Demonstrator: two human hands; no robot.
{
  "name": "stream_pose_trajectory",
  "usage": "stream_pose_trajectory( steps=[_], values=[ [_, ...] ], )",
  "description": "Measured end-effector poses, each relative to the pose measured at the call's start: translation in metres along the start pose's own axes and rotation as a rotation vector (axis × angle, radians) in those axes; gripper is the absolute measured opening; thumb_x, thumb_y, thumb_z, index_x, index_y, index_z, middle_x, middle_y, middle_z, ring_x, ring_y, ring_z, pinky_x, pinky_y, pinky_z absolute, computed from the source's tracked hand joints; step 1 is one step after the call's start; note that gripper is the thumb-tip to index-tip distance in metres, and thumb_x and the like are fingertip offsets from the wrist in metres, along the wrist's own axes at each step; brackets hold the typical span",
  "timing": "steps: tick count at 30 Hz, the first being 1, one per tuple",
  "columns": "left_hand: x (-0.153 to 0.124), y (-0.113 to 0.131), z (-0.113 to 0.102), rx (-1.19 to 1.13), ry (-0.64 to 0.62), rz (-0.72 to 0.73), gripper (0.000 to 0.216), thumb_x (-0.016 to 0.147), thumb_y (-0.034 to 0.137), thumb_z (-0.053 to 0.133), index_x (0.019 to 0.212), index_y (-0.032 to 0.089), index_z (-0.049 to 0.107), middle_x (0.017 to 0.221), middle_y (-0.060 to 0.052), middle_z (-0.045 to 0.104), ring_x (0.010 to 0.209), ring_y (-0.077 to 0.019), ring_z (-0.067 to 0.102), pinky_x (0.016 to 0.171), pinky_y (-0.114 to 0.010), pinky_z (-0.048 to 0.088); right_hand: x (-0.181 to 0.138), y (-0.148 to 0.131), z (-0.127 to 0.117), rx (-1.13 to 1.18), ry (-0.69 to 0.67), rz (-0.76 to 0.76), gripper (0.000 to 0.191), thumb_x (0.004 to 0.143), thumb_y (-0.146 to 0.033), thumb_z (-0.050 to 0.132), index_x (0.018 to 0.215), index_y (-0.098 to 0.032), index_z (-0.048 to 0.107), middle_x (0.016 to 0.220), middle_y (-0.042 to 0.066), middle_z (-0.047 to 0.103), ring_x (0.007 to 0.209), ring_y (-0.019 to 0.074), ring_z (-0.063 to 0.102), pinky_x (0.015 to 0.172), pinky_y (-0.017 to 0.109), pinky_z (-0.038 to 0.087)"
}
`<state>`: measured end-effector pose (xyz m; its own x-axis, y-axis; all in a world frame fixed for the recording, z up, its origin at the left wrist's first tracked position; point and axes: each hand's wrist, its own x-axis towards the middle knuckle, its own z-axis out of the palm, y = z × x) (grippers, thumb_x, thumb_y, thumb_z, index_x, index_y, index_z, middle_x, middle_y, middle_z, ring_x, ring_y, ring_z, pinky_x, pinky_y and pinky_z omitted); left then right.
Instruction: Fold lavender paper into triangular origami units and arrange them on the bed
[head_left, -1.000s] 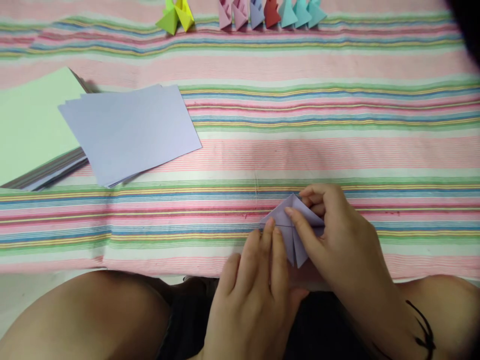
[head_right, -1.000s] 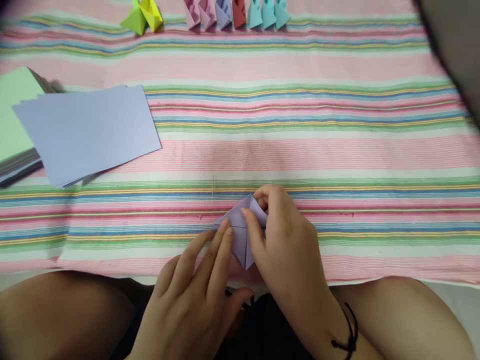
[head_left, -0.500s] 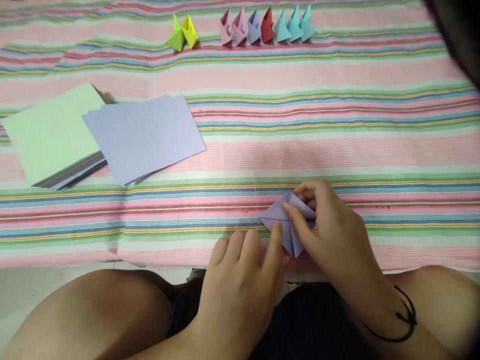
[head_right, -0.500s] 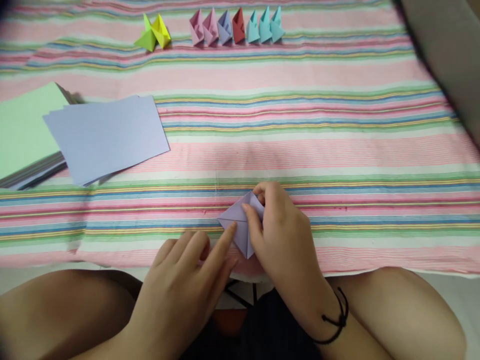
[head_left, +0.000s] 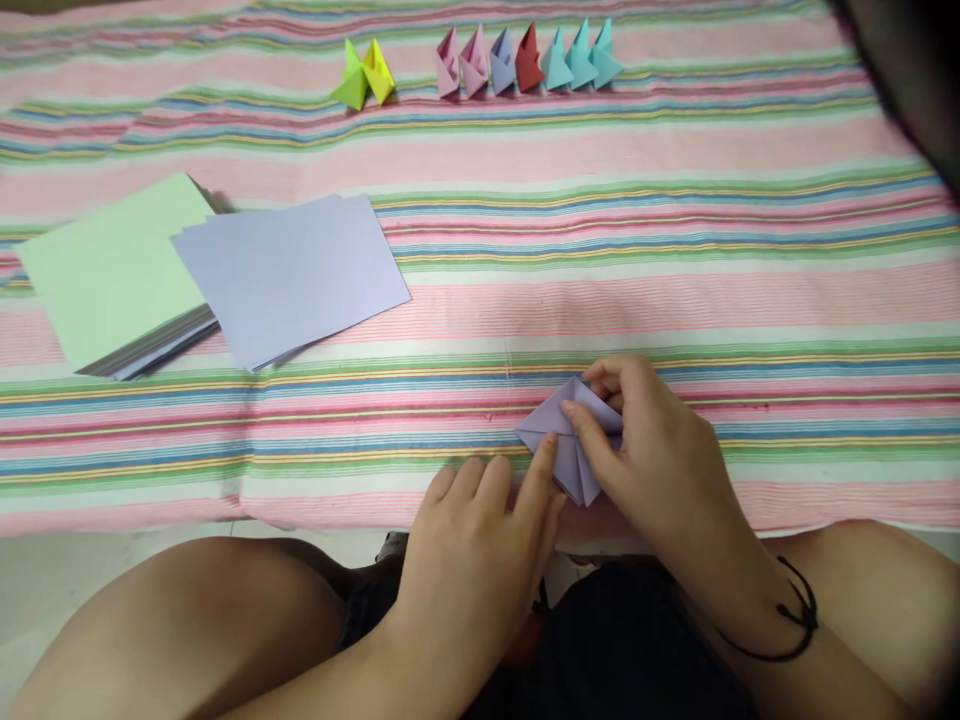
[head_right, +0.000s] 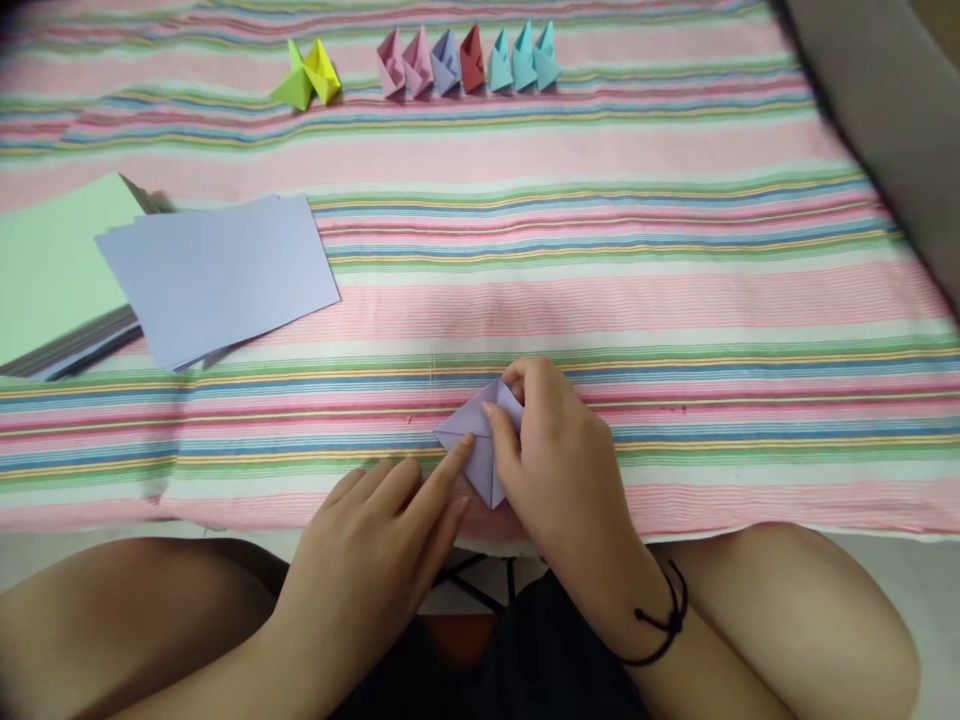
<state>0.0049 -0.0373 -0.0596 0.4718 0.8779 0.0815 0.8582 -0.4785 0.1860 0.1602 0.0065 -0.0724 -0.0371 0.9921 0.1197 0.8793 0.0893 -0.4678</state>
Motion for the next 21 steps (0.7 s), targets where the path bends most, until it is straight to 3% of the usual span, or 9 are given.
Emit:
stream_pose_trajectory(
  steps=[8,21],
  values=[
    [0.003,0.001,-0.003,-0.14,-0.076,-0.086,0.039,0.094,0.028,0.041,0.128,0.016,0.055,0.075,-0.004,0.069,0.065,-0.02,0.065,0.059,-0.036,0.054,-0.001,0.001,0.001,-0.002,0.01,-0.012,0.015,0.084,-0.027,0.052,0.097,-0.02,0.05,0.089,0.007,0.066,0.074,0.0218,0.064,0.057,0.03,0.044],
    [-0.003,-0.005,-0.017,-0.116,-0.154,-0.18,0.04,0.094,0.031,0.042,0.128,0.015,0.054,0.062,0.001,0.068,0.049,-0.0172,0.063,0.041,-0.027,0.041,0.0,0.001,-0.001,-0.026,-0.014,0.001,0.016,0.085,-0.028,0.054,0.097,-0.019,0.051,0.089,0.006,0.065,0.076,0.022,0.063,0.059,0.03,0.042]
  ],
)
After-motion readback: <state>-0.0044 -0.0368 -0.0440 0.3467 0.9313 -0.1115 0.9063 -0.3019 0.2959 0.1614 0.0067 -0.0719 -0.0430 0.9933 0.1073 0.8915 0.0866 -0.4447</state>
